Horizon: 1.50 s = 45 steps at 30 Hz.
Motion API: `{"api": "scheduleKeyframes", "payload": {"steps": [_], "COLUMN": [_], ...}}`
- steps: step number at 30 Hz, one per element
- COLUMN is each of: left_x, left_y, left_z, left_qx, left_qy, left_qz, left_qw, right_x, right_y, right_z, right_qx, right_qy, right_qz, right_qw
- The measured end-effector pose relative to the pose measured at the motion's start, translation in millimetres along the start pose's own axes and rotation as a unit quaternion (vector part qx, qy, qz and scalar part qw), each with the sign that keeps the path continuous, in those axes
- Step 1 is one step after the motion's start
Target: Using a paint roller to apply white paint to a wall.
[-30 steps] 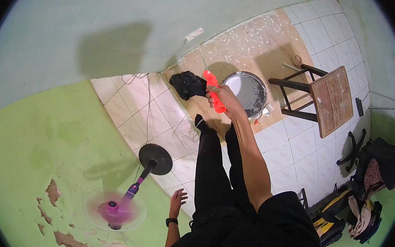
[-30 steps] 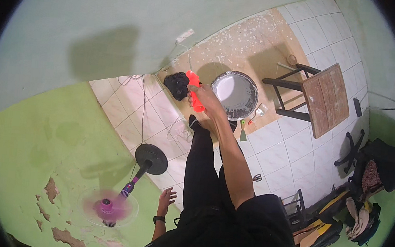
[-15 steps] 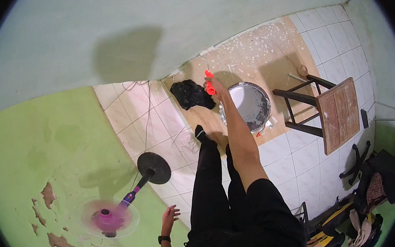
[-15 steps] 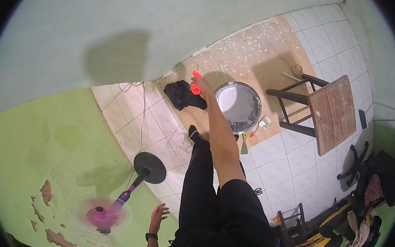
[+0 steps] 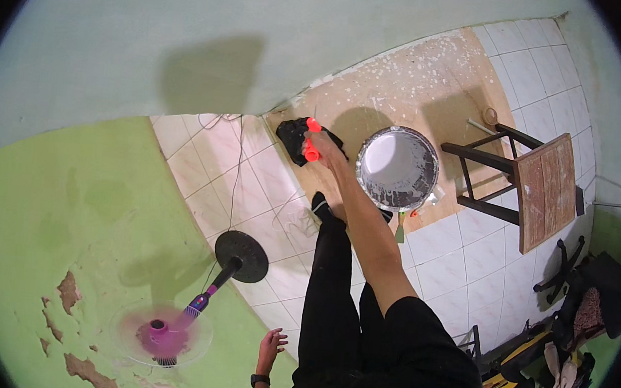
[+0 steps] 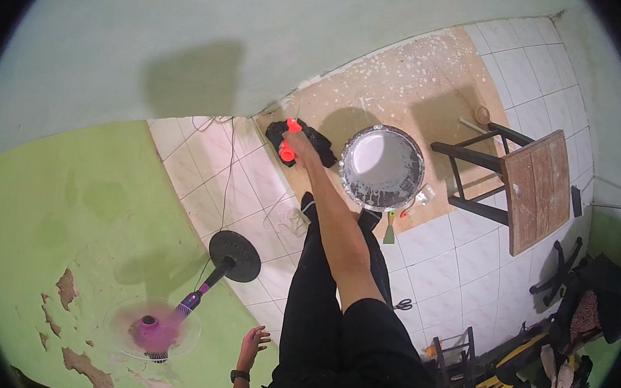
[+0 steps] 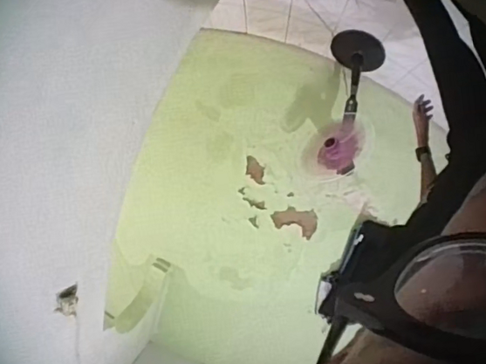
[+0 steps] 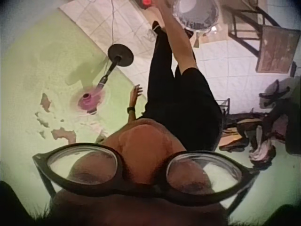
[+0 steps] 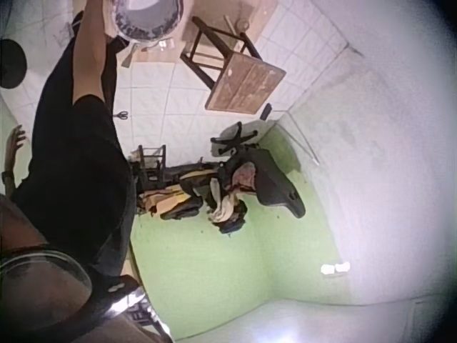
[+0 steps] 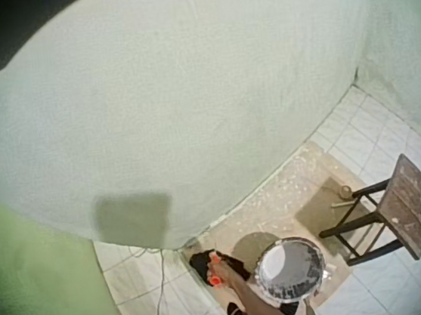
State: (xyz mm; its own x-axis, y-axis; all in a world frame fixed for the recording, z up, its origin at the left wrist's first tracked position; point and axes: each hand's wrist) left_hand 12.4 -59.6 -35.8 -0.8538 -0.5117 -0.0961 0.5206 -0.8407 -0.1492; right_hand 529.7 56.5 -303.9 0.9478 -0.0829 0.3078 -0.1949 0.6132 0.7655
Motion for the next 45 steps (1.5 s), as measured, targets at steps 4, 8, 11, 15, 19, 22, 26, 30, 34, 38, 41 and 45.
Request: {"api": "scheduleKeyframes", "payload": {"steps": [4,8,11,15,19,22,26,30,34,38,41,45], "left_x": [1,9,18,33,38,52,61,60,52,49,44,52], "left_y": [-2,-3,-6,-9,12,10,18,28,31,28,31,34], "left_z": [2,-4,0,10,-14,-12,-19,-23,-18,-14,-18,-18], "left_qx": [-0.012,-0.012,-0.024,-0.034,0.008,-0.013,-0.015,-0.008,0.007,-0.005,0.003,-0.012], "left_qy": [0.012,0.014,0.006,0.002,0.025,0.032,0.047,0.061,0.053,0.044,0.031,0.048], "left_qz": [0.016,0.038,0.052,0.083,0.103,0.132,0.144,0.145,0.135,0.136,0.122,0.112], "left_qw": [1.0,0.999,0.998,0.996,0.994,0.991,0.988,0.987,0.989,0.99,0.992,0.992], "right_x": [-26,-8,23,45,105,95,74,50,20,21,54,70], "right_y": [13,1,-12,7,-69,-49,-39,-21,10,1,-22,-30], "right_z": [-12,-17,-10,-14,-14,-30,-40,-44,-40,-31,-14,0], "right_qx": [-0.024,-0.022,0.035,-0.005,0.002,-0.001,-0.027,-0.015,0.0,0.045,0.059,0.056], "right_qy": [0.002,-0.007,-0.028,-0.078,-0.082,-0.044,-0.009,0.018,0.026,0.082,0.035,0.051], "right_qz": [0.043,-0.034,-0.131,-0.018,-0.02,-0.069,-0.014,-0.018,0.015,-0.077,-0.122,-0.131], "right_qw": [0.999,0.999,0.99,0.997,0.996,0.997,0.999,1.0,1.0,0.993,0.99,0.988]}}
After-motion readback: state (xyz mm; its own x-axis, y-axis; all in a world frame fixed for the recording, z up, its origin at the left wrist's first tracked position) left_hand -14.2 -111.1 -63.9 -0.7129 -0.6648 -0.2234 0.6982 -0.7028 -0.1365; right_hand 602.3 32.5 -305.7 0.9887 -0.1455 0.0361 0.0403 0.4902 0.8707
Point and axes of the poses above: each hand's wrist, its own z-axis away from the middle knuckle, its own y-axis out of the palm, x = y × z, and after that the axes turned 8 degrees about x, right-handed
